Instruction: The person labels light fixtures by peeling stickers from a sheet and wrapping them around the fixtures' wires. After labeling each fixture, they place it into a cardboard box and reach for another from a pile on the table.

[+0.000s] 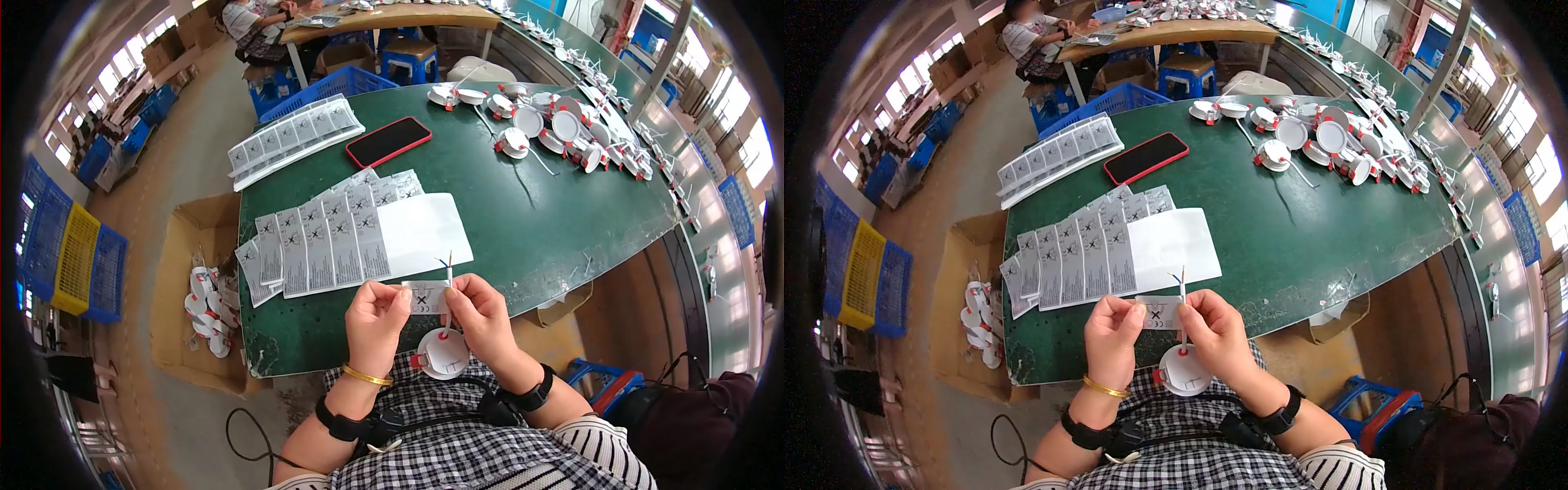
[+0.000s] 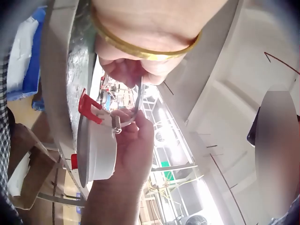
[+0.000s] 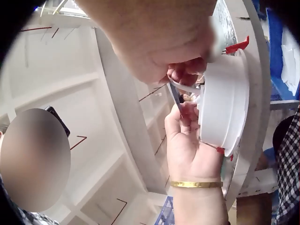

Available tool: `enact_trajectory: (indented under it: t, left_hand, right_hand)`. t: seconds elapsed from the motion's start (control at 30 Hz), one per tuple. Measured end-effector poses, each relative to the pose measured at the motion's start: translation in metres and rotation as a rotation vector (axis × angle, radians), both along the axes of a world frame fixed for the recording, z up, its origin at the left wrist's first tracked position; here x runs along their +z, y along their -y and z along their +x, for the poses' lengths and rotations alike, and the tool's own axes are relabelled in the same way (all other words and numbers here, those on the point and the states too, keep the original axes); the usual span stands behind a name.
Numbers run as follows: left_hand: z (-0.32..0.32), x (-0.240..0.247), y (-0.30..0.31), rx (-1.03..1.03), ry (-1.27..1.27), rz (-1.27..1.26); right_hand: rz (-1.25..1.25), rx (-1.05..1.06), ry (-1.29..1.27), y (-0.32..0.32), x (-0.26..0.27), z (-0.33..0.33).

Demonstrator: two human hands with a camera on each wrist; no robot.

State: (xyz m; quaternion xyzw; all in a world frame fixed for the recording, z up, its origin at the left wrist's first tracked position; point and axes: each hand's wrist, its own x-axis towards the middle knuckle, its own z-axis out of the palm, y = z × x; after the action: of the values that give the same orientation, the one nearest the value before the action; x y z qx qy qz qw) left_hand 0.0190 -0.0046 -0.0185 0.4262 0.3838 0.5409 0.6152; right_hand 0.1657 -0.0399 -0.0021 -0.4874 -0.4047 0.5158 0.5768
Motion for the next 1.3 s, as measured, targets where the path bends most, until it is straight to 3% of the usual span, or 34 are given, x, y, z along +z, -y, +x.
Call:
enact_trajectory:
  t: [0.47, 0.53, 0.6, 0.67, 0.83, 1.07, 1.13, 1.27, 1.3]
  left_hand:
    - [-0.016, 0.01, -0.015, -0.01, 0.082, -0.08]
    - [-0.015, 0.014, -0.013, -0.08, 0.076, -0.103]
    - [-0.01, 0.012, -0.009, -0.422, -0.17, -0.052]
    - [0.0, 0.013, -0.005, -0.482, -0.324, -0.035]
    - [-0.002, 0.031, -0.006, -0.578, -0.326, -0.012]
    - [-0.011, 0.035, -0.013, -0.43, -0.157, -0.16]
    - [-0.004, 0.04, -0.013, -0.518, -0.37, 0.061]
    - [0.0, 0.049, -0.015, -0.486, -0.556, 0.212]
    - [-0.003, 0.046, -0.018, -0.35, -0.429, 0.154]
  right_hand:
    - [-0.052, -0.069, -0.008, 0.005, -0.003, 0.017]
    - [-0.06, -0.055, -0.017, 0.009, -0.002, 0.019]
    - [-0.034, 0.008, -0.018, 0.01, -0.007, 0.02]
    - [-0.017, 0.01, -0.008, 0.011, -0.008, 0.019]
    - [-0.004, 0.014, -0.056, 0.019, 0.004, 0.021]
    - [-0.011, 0.063, 0.027, 0.017, 0.008, 0.027]
    - [-0.018, 0.124, 0.055, 0.019, 0.006, 0.024]
    - [0.0, 0.113, 0.094, 0.024, 0.01, 0.032]
    - [-0.004, 0.011, 0.009, 0.025, 0.009, 0.041]
